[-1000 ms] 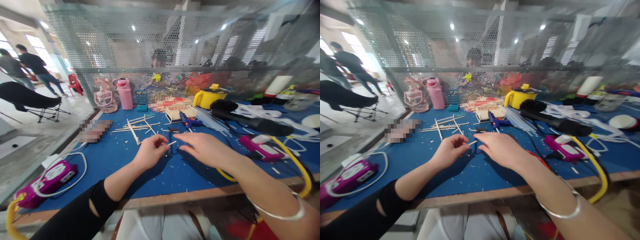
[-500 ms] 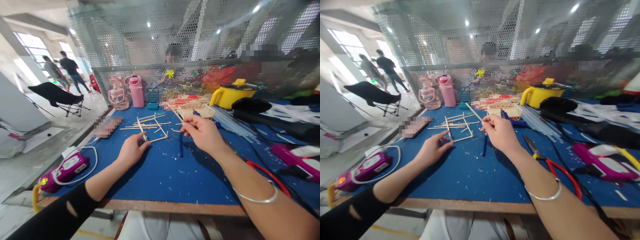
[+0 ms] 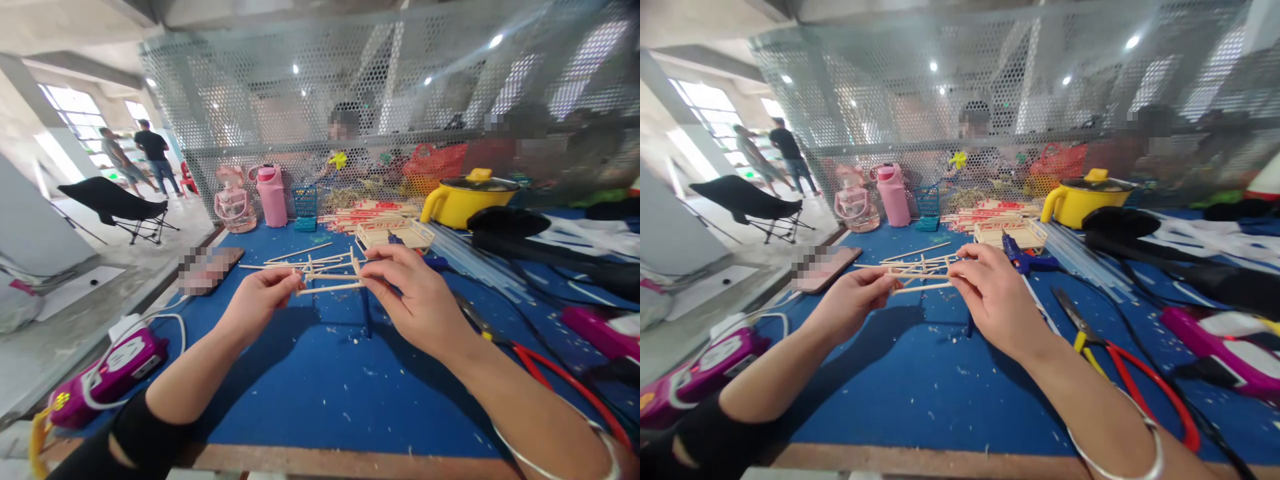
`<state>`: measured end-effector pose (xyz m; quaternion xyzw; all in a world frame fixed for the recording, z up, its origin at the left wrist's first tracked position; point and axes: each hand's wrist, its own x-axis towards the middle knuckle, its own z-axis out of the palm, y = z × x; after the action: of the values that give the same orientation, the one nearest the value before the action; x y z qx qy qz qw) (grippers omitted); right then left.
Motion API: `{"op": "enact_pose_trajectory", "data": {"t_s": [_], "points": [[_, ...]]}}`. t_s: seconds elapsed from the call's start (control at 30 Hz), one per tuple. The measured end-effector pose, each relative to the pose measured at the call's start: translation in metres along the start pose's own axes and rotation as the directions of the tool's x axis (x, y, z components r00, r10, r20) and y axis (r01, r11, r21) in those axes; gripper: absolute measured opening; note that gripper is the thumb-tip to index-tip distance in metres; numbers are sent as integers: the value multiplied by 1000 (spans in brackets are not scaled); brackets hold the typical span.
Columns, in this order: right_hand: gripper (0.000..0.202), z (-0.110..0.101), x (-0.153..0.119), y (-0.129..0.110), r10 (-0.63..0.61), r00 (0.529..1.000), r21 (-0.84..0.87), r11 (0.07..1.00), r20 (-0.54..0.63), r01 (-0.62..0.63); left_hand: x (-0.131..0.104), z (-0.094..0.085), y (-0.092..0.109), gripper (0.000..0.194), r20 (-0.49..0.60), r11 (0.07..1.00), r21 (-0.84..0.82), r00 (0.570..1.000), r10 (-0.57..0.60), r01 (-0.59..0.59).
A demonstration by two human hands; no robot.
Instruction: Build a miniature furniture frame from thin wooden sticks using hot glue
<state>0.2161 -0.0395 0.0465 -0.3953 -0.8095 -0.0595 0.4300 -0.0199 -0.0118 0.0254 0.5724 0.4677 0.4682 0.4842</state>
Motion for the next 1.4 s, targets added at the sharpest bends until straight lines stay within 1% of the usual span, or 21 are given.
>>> {"op": "enact_pose_trajectory", "data": {"t_s": [0.07,0.2,0.3,0.43,0.6,0.77,0.87,1.0,1.1,1.17,1.2,1.27,1.3,1.33,1.4], "points": [[13,0,-1,-6,-74,997,-64,995,-8,74,-7,2,1,32,48,996,-81,998,-43,46],[12,1,-1,-10,-171,985,-208,964,-13,165,-16,5,9,33,77,975,-190,992,-102,115],[11,1,0,-8,-192,981,-306,935,-18,178,-18,5,13,34,107,957,-259,988,-109,133],[11,0,1,-6,-203,979,-330,923,22,198,-18,4,13,31,124,938,-317,987,-102,137],[11,-2,2,-6,-208,976,-326,920,60,216,-19,4,11,27,117,945,-299,988,-102,133],[11,-3,2,-5,-205,977,-324,921,67,215,-20,4,11,27,121,955,-268,988,-101,130],[12,-3,2,-5,-205,977,-319,924,60,213,-20,5,11,24,129,971,-215,989,-78,105],[13,0,2,-3,-187,981,-294,936,46,192,-22,9,13,26,76,988,-138,995,-66,76],[14,2,1,-2,-141,989,-249,957,47,148,-24,11,17,27,25,995,-74,998,-65,66],[14,5,0,-1,-95,994,-174,979,56,104,-26,13,19,23,-11,998,-6,998,-57,57],[13,7,-1,-1,-55,997,-115,991,55,61,-26,13,20,22,-32,998,28,998,-50,51],[11,10,-3,-2,79,995,44,996,59,-81,-27,13,20,22,-74,997,72,997,-36,42],[15,11,-4,-2,166,984,145,974,69,-174,-26,13,20,24,-86,996,81,996,-31,38],[24,13,-4,-3,253,963,257,929,88,-267,-26,12,19,26,-93,996,84,995,-25,33],[43,15,-4,-3,389,909,463,784,151,-413,-24,9,17,28,-94,996,90,995,-19,27]]}}
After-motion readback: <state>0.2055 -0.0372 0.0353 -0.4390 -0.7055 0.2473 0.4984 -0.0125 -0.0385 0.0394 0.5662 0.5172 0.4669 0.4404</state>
